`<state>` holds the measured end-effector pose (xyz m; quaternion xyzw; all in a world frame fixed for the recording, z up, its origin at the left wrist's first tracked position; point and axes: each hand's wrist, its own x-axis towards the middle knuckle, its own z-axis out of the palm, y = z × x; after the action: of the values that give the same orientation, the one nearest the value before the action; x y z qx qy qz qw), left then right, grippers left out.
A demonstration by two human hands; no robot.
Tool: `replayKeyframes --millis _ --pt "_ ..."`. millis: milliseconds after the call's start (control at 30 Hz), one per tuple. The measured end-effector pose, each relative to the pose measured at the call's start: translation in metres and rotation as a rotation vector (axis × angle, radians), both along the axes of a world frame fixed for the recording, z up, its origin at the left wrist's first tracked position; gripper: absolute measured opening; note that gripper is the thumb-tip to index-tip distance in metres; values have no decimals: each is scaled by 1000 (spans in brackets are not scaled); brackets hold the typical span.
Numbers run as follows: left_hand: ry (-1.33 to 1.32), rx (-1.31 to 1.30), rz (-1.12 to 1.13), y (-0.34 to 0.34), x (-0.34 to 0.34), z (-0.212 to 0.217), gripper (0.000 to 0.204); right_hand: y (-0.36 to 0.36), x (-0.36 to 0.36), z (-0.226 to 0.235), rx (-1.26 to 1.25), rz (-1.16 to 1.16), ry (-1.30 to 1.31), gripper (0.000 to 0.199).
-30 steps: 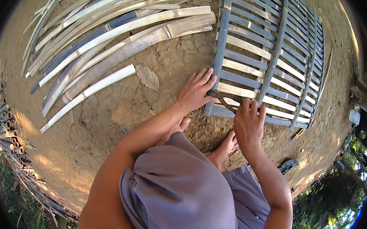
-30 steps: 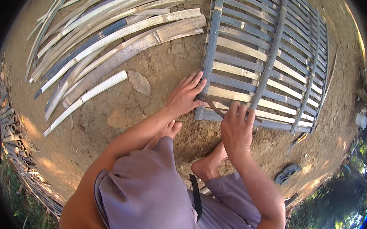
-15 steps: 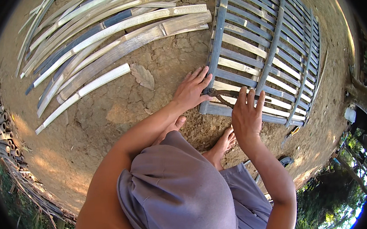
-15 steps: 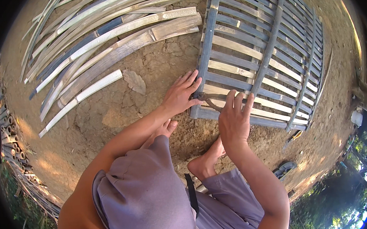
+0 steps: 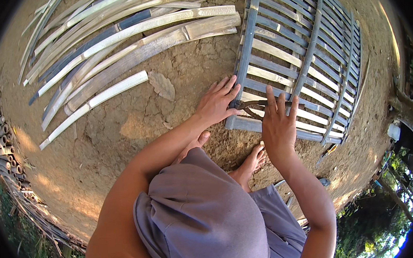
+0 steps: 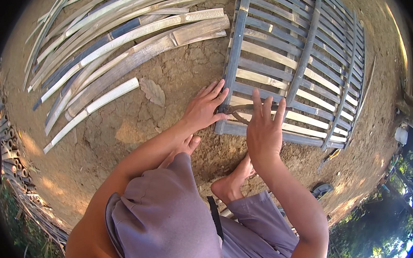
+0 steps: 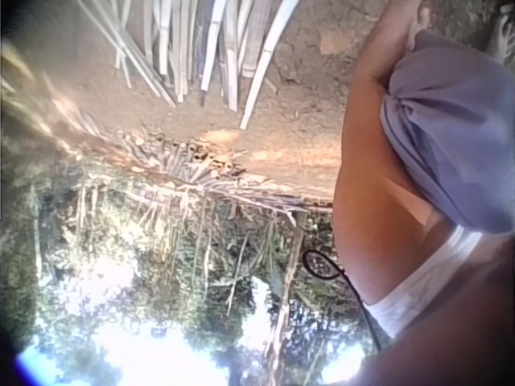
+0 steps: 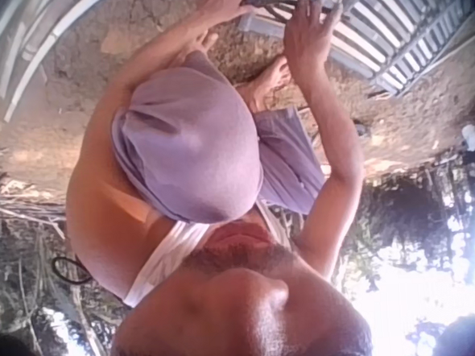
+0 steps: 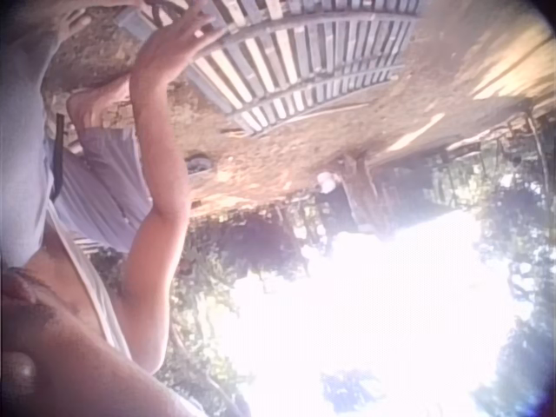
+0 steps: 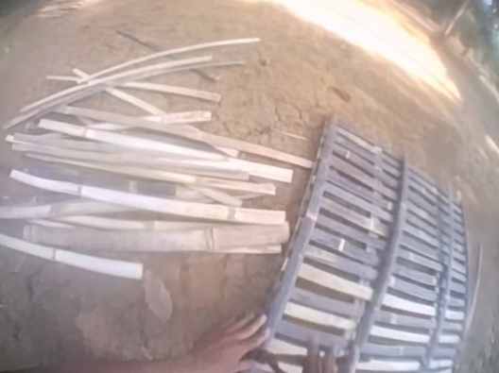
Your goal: The person assembles a bamboo lattice by inserting thin bamboo strips through holes in thicker bamboo slats and securing them with wire using pliers.
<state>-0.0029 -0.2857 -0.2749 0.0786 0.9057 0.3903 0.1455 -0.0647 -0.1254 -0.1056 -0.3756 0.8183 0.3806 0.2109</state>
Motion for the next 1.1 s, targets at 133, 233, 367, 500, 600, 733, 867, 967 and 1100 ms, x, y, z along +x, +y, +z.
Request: replayKeyframes --millis 133,233,367,500,600,733,867,967,1100 --pt "8 14 13 0 1 -1 86 7 9 -7 -94 6 56 26" --pt "11 14 18 1 1 -2 86 13 10 -11 -115 13 59 25" --pt "18 24 28 1 2 -5 86 21 -4 -10 -176 35 -32 20" --pt "-10 36 32 1 0 -5 86 42 -46 -19 -348 127 -166 13" --pt "5 59 43 4 2 -12 87 52 -76 -34 -361 140 -276 17" --pt "-36 -2 15 5 -2 -10 101 58 -115 -66 -459 302 -334 21" --pt "-67 -17 50 16 -8 -9 115 58 -130 -83 -413 330 -409 23" --pt "-47 13 89 23 -5 -17 120 63 -127 -90 -511 356 -377 21" --pt "-72 15 77 22 -5 -15 122 67 -133 -100 -534 348 -419 20"
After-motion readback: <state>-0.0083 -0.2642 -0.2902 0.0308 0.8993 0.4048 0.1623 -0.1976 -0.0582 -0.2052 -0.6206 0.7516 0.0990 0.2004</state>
